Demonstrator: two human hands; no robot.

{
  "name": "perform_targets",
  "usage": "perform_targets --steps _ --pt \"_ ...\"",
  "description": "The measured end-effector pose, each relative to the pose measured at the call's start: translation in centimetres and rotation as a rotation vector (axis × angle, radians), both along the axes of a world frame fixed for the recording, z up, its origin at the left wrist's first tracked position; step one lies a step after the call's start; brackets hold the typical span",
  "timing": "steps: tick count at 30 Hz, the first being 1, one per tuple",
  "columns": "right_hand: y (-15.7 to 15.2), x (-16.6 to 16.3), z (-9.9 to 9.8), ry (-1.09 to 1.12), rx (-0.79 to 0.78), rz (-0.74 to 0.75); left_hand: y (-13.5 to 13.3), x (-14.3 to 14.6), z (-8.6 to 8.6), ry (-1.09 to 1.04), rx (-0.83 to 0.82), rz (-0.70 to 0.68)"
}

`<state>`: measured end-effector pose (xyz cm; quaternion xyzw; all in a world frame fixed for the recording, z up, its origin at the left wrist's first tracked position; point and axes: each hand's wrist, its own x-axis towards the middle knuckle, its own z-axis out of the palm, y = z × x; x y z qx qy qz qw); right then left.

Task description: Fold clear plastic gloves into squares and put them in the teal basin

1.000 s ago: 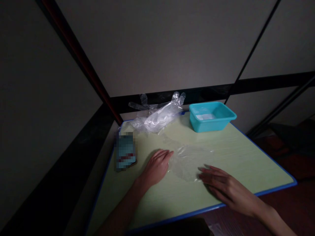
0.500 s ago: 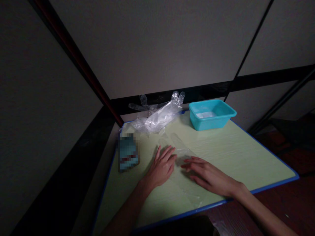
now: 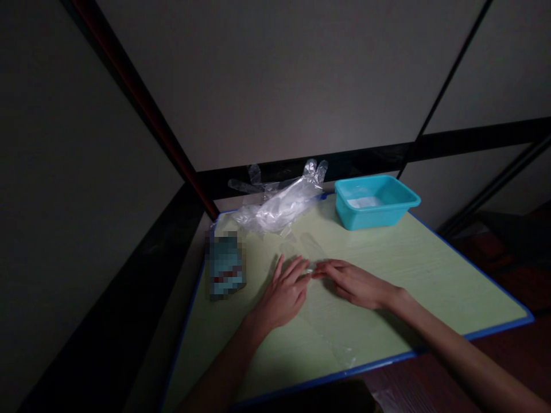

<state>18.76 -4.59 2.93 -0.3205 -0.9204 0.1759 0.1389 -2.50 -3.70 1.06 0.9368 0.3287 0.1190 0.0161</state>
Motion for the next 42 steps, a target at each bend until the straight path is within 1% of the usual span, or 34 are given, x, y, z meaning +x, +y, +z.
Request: perform_targets --steps 4,8,16,19,22,25,28,30,35,39,42 --pt "-0.2 0.3 0.1 -0.044 0.039 0.014 0.0 0.1 0.1 -0.010 -0.014 0.013" --pt "-0.9 1.3 0.4 -0.059 0.048 0.018 0.1 0.1 0.1 -0.014 -0.031 0.006" --pt "-3.3 4.4 0.6 -0.105 -0.013 -0.077 0.0 0.1 0.3 -0.040 -0.061 0.002" --pt "-4.1 5.0 0.9 -0.125 -0.006 -0.082 0.0 0.1 0.3 -0.039 -0.062 0.007" --pt "-5.1 4.9 1.3 -0.120 -0.002 -0.036 0.0 0.2 0.2 -0.064 -0.052 0.035" --pt "-6.1 4.5 1.5 -0.111 -0.004 0.009 0.2 0.2 -0.1 -0.118 -0.038 0.121" --pt "-6.9 4.0 1.3 -0.113 -0.009 0.016 0.4 0.2 -0.3 -0.151 -0.029 0.207" --pt "-7.3 3.7 1.2 -0.100 -0.015 0.014 0.6 0.2 -0.4 -0.166 -0.034 0.232" --pt "-8.2 3.0 1.0 -0.100 -0.031 0.012 1.2 0.5 -0.3 -0.193 -0.084 0.216" --pt "-8.8 2.5 1.3 -0.061 -0.013 -0.001 1.7 0.8 -0.3 -0.166 -0.071 0.174" --pt "-9.2 2.0 1.6 -0.075 0.005 0.012 1.9 1.0 -0.2 -0.143 -0.063 0.134"
